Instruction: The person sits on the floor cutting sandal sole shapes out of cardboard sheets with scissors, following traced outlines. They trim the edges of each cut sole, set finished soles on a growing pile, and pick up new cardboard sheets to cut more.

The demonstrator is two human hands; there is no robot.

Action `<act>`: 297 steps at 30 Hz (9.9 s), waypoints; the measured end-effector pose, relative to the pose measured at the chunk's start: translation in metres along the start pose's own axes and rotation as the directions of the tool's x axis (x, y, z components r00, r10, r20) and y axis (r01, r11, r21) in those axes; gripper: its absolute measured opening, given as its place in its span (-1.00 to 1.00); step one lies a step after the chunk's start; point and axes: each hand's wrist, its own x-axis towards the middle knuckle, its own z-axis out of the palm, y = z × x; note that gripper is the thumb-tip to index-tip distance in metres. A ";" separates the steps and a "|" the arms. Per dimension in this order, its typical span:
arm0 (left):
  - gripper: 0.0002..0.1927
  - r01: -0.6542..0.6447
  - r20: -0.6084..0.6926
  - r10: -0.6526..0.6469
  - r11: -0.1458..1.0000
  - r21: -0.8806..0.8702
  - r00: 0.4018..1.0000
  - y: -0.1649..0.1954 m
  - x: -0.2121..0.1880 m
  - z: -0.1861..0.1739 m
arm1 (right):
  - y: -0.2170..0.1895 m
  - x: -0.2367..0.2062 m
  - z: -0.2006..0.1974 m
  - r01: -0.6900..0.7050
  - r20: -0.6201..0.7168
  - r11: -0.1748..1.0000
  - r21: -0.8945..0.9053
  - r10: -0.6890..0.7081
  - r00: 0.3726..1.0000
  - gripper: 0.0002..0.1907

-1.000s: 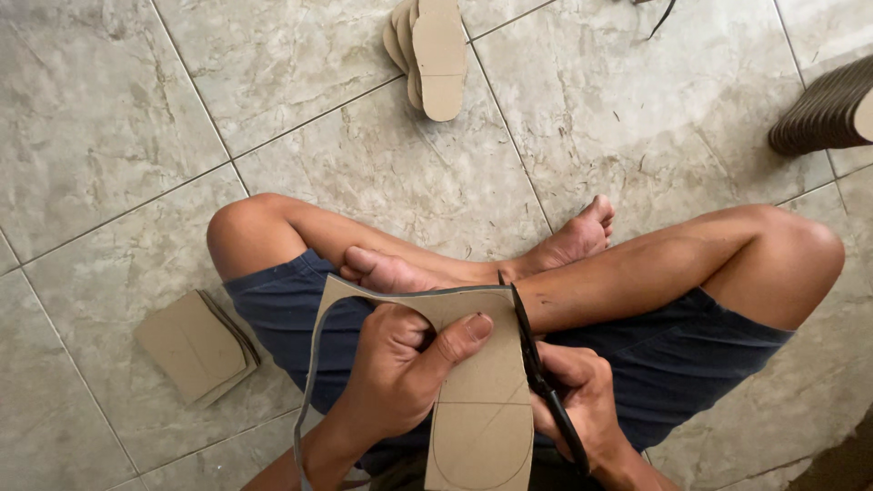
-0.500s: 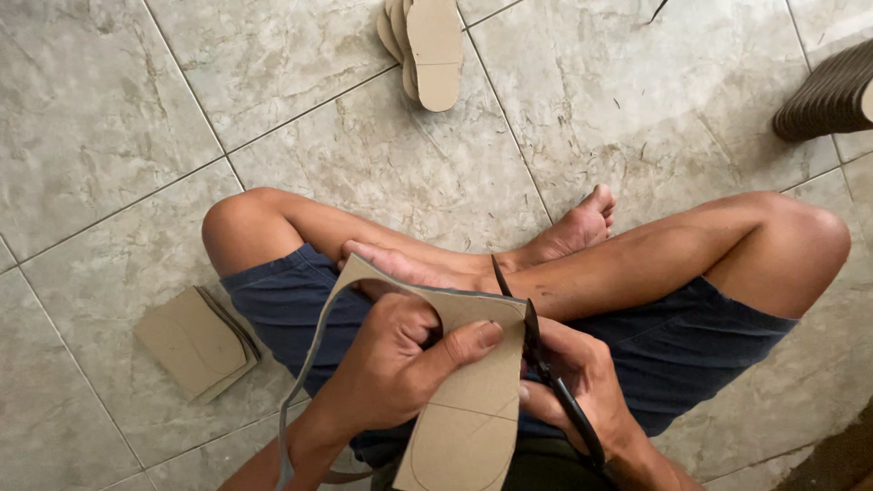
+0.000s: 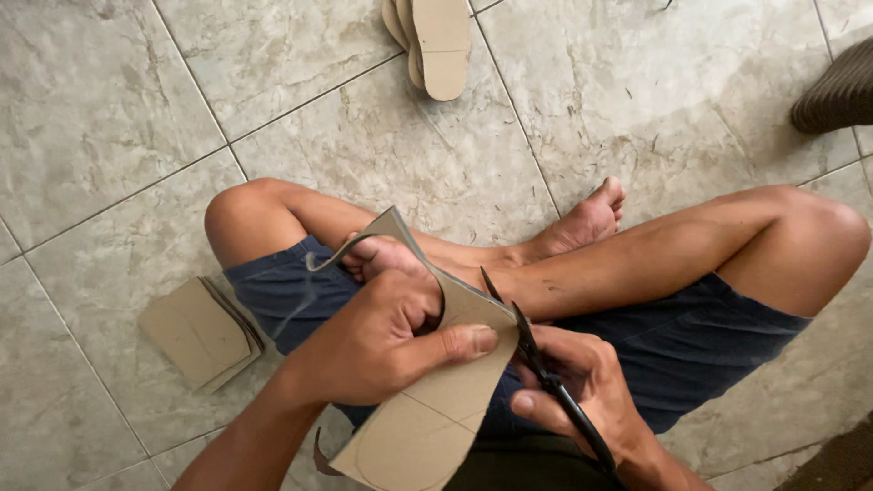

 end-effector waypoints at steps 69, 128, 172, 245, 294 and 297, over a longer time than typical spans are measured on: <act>-0.87 0.121 -0.261 -0.209 0.941 -0.315 0.942 0.010 -0.003 0.003 | -0.002 0.007 -0.001 -0.043 -0.001 0.996 0.075 0.043 0.999 -0.05; -0.70 -0.092 -0.615 -0.130 0.944 -0.316 0.778 -0.024 0.000 0.064 | 0.024 0.002 0.005 -0.014 -0.199 0.986 -0.165 -0.019 0.980 -0.70; -0.74 0.160 -0.146 -0.224 0.921 -0.355 0.964 -0.006 -0.009 0.029 | 0.002 0.000 0.002 -0.058 -0.080 0.995 0.086 0.065 0.995 -0.72; -0.83 0.160 -0.360 -0.256 0.948 -0.277 0.897 -0.010 -0.010 0.015 | 0.008 0.003 -0.003 -0.095 -0.005 0.995 -0.027 0.095 0.995 -0.18; -0.71 -0.202 -0.481 -0.160 0.762 -0.615 0.862 -0.045 0.008 0.041 | 0.049 0.010 -0.015 -0.077 -0.337 0.997 0.000 0.072 0.939 -0.73; -0.72 -0.199 -0.463 -0.151 0.757 -0.623 0.873 -0.041 0.011 0.043 | 0.034 0.015 -0.008 0.093 -0.292 0.993 -0.078 -0.112 0.950 -0.68</act>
